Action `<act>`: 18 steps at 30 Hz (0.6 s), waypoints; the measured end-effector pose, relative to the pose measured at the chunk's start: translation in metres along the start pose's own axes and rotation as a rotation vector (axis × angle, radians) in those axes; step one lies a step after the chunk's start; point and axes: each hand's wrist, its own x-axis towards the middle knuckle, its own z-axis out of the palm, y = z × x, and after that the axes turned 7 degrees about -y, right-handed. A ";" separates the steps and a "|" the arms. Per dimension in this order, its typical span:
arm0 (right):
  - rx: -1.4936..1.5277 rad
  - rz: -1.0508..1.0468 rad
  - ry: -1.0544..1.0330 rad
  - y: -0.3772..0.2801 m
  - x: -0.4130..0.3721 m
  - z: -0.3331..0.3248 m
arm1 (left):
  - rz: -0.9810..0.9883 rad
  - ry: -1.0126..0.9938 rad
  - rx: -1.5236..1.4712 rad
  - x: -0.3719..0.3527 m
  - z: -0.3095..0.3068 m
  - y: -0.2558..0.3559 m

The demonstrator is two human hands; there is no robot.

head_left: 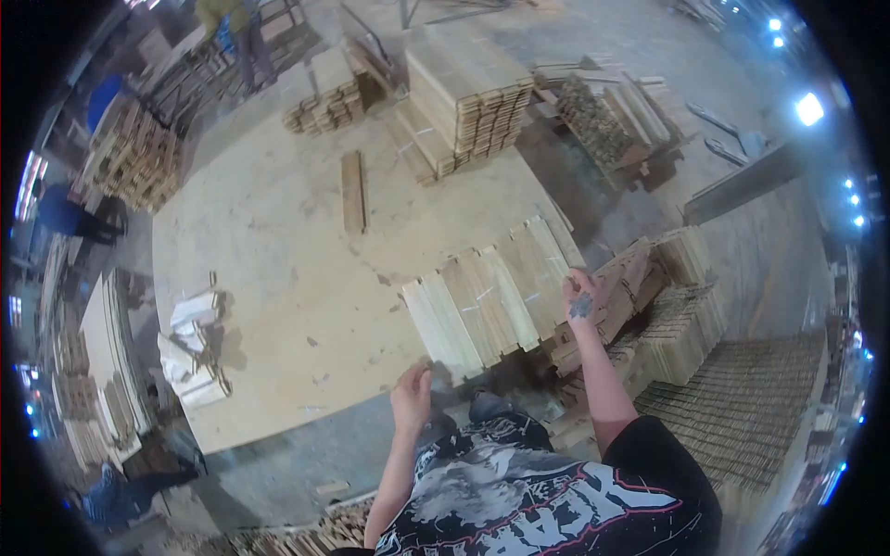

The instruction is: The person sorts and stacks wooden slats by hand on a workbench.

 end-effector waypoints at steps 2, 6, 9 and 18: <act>0.076 -0.044 -0.138 -0.014 -0.007 -0.008 | -0.054 0.031 -0.003 -0.009 0.000 0.008; 0.280 -0.124 -0.152 -0.041 -0.049 0.017 | -0.158 0.226 0.122 -0.026 -0.014 -0.031; 0.455 -0.076 -0.294 -0.091 -0.094 0.025 | -0.217 0.390 0.167 -0.050 -0.049 -0.064; 0.663 0.180 -0.530 -0.129 -0.177 0.064 | -0.373 0.495 -0.467 -0.077 -0.115 -0.146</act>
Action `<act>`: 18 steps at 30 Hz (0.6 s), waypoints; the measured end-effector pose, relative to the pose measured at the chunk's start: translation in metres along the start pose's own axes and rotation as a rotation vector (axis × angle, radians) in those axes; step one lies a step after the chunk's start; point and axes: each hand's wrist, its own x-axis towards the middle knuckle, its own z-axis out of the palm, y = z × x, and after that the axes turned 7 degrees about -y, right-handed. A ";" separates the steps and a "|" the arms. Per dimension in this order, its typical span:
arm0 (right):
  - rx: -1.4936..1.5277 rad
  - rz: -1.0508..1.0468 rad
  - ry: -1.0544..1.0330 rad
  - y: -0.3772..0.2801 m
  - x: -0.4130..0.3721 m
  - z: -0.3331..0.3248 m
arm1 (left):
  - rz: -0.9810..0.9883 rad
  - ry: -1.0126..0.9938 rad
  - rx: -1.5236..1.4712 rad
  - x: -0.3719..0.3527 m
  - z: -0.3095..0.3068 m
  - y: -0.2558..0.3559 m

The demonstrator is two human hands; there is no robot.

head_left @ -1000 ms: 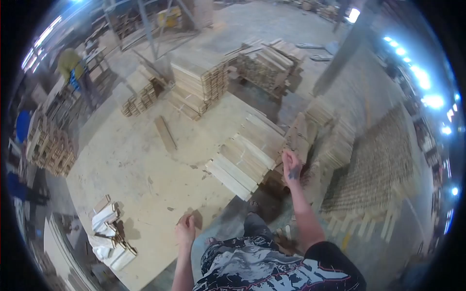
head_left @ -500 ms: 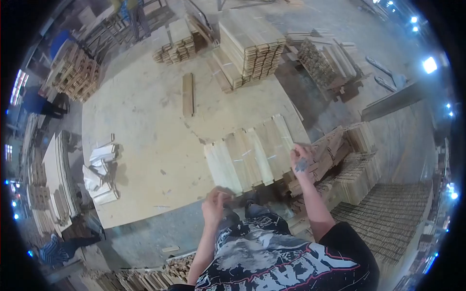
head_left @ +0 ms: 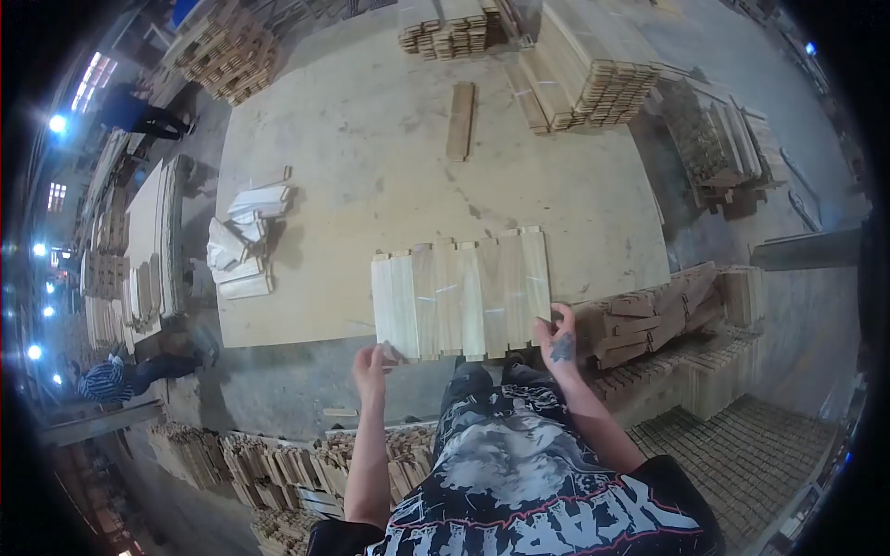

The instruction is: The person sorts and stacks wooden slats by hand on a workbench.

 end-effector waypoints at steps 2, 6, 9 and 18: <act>0.106 0.021 -0.042 0.009 0.006 -0.010 | -0.079 -0.072 -0.104 0.000 0.002 0.000; 0.054 0.099 -0.169 -0.035 -0.010 -0.025 | -0.072 -0.175 -0.055 -0.005 -0.001 0.004; -0.025 0.090 -0.190 -0.015 -0.014 -0.004 | -0.063 -0.230 -0.053 -0.006 0.019 -0.001; 0.102 0.207 -0.328 -0.032 -0.031 0.011 | -0.039 -0.374 -0.035 -0.024 0.040 0.000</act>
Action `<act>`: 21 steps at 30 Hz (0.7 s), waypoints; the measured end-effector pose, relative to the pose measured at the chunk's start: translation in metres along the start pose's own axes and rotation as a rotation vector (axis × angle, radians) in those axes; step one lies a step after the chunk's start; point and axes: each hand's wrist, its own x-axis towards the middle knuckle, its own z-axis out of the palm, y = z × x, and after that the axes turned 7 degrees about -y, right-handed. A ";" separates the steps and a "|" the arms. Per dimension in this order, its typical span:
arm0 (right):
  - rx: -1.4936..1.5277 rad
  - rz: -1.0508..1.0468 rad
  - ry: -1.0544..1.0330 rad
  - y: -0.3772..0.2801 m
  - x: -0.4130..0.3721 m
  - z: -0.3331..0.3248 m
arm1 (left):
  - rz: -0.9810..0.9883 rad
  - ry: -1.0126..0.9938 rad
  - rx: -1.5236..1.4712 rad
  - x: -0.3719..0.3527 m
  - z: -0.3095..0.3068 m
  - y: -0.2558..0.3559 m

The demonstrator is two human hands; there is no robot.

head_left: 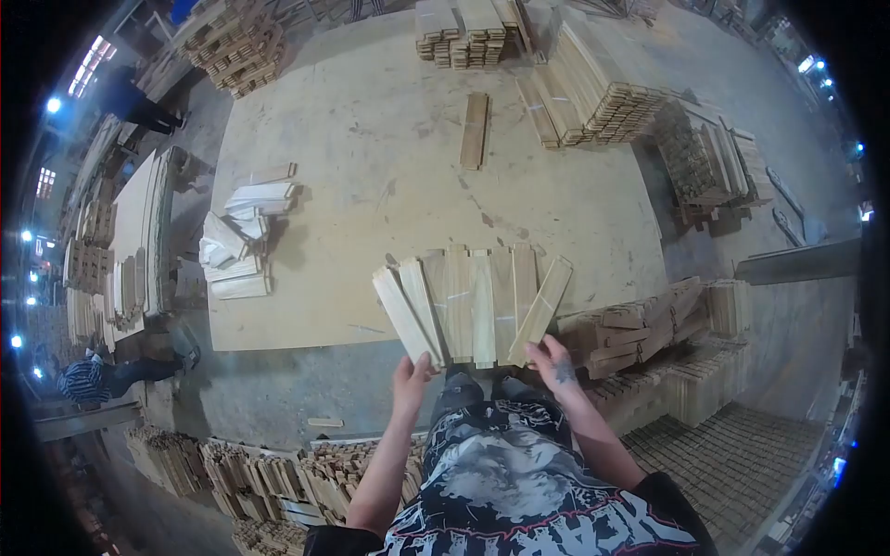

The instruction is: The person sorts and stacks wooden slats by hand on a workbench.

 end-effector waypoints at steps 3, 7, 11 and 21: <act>-0.106 -0.012 0.000 0.027 0.021 0.018 | -0.032 -0.049 -0.172 0.011 0.012 -0.012; 0.156 -0.011 0.005 0.005 0.012 0.028 | -0.045 -0.082 -0.198 -0.002 0.011 0.017; 0.007 -0.072 -0.035 0.017 0.014 0.033 | 0.023 -0.088 -0.118 -0.002 0.023 0.013; -0.418 -0.110 -0.177 0.009 0.018 0.058 | 0.063 -0.165 0.237 0.005 0.042 0.008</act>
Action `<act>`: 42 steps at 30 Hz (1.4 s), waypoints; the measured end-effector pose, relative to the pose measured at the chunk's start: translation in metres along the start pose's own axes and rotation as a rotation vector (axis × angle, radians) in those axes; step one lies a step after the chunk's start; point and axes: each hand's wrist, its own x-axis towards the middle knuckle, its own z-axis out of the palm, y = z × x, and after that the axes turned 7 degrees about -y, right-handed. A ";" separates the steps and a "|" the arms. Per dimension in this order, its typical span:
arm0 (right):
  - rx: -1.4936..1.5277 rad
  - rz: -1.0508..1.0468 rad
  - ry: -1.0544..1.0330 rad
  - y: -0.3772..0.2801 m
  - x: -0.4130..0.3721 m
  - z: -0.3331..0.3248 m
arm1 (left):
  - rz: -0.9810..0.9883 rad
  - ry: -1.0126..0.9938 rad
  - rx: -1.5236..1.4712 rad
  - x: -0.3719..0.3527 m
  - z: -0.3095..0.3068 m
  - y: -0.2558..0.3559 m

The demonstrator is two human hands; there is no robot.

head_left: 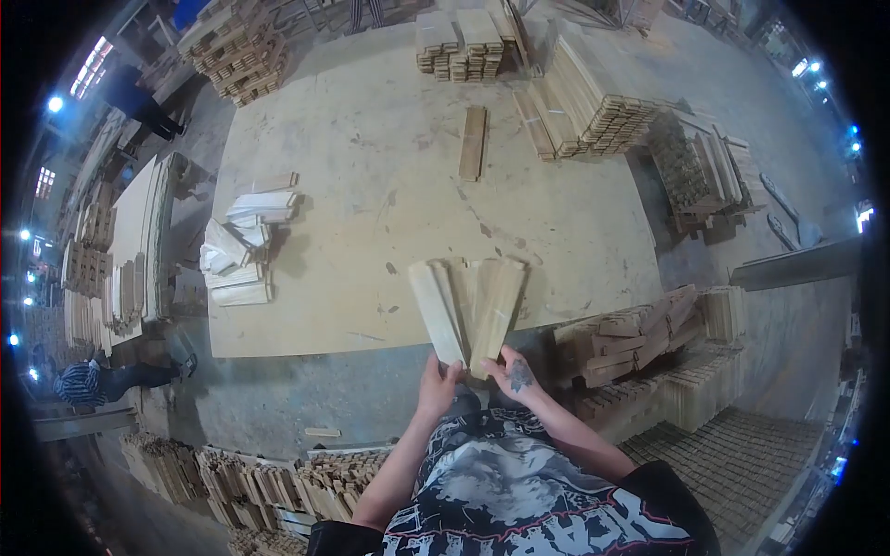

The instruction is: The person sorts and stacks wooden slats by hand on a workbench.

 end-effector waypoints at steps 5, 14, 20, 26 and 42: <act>-0.302 -0.049 -0.125 -0.010 -0.006 0.002 | -0.003 -0.099 0.220 -0.005 -0.003 0.004; 0.752 0.153 -0.357 0.007 -0.010 -0.029 | 0.151 0.455 0.800 -0.019 0.060 0.059; 0.826 0.212 -0.542 0.028 0.018 -0.030 | 0.074 0.566 0.867 -0.002 0.078 0.053; 0.800 0.152 -0.632 0.021 0.027 -0.020 | -0.060 0.427 0.759 -0.015 0.062 0.068; 0.877 -0.212 -0.702 -0.157 0.041 0.183 | 0.259 0.078 -0.280 -0.187 -0.161 0.017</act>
